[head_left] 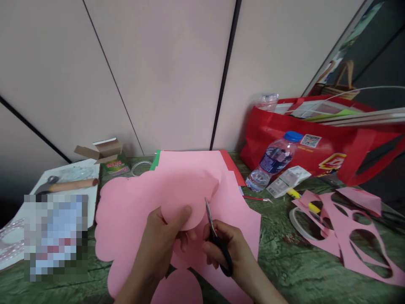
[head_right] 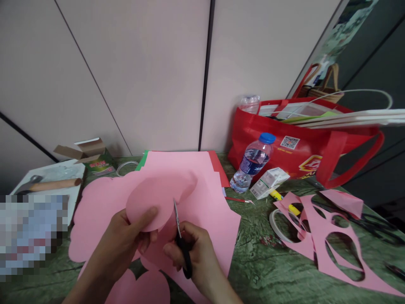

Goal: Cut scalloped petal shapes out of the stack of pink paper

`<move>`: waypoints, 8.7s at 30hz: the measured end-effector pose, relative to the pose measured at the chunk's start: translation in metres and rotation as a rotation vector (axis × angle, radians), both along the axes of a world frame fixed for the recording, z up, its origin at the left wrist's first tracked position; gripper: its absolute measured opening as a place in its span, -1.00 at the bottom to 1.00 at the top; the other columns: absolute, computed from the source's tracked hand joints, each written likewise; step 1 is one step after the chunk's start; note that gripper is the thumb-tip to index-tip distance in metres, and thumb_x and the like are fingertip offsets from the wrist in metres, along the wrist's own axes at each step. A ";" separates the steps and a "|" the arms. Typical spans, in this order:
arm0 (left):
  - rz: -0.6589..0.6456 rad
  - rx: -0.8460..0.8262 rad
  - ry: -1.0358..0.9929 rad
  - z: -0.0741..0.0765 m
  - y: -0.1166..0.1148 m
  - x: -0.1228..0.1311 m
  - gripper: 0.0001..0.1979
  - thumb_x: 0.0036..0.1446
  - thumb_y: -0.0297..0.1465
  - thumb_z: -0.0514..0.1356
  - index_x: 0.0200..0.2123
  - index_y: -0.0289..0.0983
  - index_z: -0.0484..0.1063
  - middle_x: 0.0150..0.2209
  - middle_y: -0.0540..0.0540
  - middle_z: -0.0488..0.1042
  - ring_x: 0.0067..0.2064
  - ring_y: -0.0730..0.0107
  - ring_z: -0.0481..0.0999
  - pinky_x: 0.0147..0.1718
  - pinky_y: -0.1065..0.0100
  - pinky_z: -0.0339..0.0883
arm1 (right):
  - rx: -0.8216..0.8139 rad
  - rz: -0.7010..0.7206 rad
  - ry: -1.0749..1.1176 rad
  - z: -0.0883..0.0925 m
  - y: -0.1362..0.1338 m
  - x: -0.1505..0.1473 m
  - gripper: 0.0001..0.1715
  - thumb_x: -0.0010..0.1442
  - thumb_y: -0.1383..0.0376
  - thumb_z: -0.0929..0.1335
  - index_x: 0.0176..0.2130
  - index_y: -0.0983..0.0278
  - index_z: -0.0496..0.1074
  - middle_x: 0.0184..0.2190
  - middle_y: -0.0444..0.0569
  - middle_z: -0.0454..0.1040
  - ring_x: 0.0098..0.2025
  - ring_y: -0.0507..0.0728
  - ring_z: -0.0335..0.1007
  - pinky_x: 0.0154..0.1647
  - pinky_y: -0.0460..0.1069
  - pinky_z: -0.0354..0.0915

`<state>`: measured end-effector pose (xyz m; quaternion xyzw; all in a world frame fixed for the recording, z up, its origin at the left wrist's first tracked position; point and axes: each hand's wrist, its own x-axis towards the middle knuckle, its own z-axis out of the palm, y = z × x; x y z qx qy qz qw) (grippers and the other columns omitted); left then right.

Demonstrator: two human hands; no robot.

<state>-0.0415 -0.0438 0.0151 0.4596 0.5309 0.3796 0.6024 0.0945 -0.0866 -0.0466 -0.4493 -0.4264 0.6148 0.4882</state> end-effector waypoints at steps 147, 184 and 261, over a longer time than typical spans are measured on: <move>-0.086 -0.071 0.142 0.001 -0.004 0.008 -0.65 -0.11 -0.30 0.20 -0.82 -0.32 0.31 -0.82 0.00 0.27 -0.75 0.51 0.23 -0.75 0.46 0.10 | 0.041 -0.096 -0.029 0.001 0.003 0.001 -0.60 -0.12 0.06 0.46 -0.48 0.27 0.29 -0.68 -0.24 0.25 -0.65 -0.03 0.14 -0.65 -0.13 0.10; -0.096 -0.117 0.175 0.006 -0.006 0.011 -0.62 -0.11 -0.30 0.19 -0.85 -0.31 0.27 -0.86 0.02 0.22 -0.80 0.58 0.14 -0.80 0.49 0.01 | 0.108 -0.130 -0.010 -0.005 0.004 0.001 -0.61 -0.15 0.09 0.49 -0.46 0.27 0.33 -0.65 -0.24 0.26 -0.62 -0.03 0.11 -0.61 -0.12 0.07; -0.095 -0.046 0.101 -0.013 0.001 0.008 -0.59 -0.04 -0.24 0.16 -0.81 -0.31 0.29 -0.82 0.01 0.24 -0.75 0.53 0.22 -0.73 0.46 0.08 | 0.026 -0.096 -0.045 -0.003 0.007 0.002 -0.56 -0.09 0.01 0.43 -0.47 0.30 0.29 -0.72 -0.23 0.27 -0.70 -0.05 0.16 -0.69 -0.14 0.13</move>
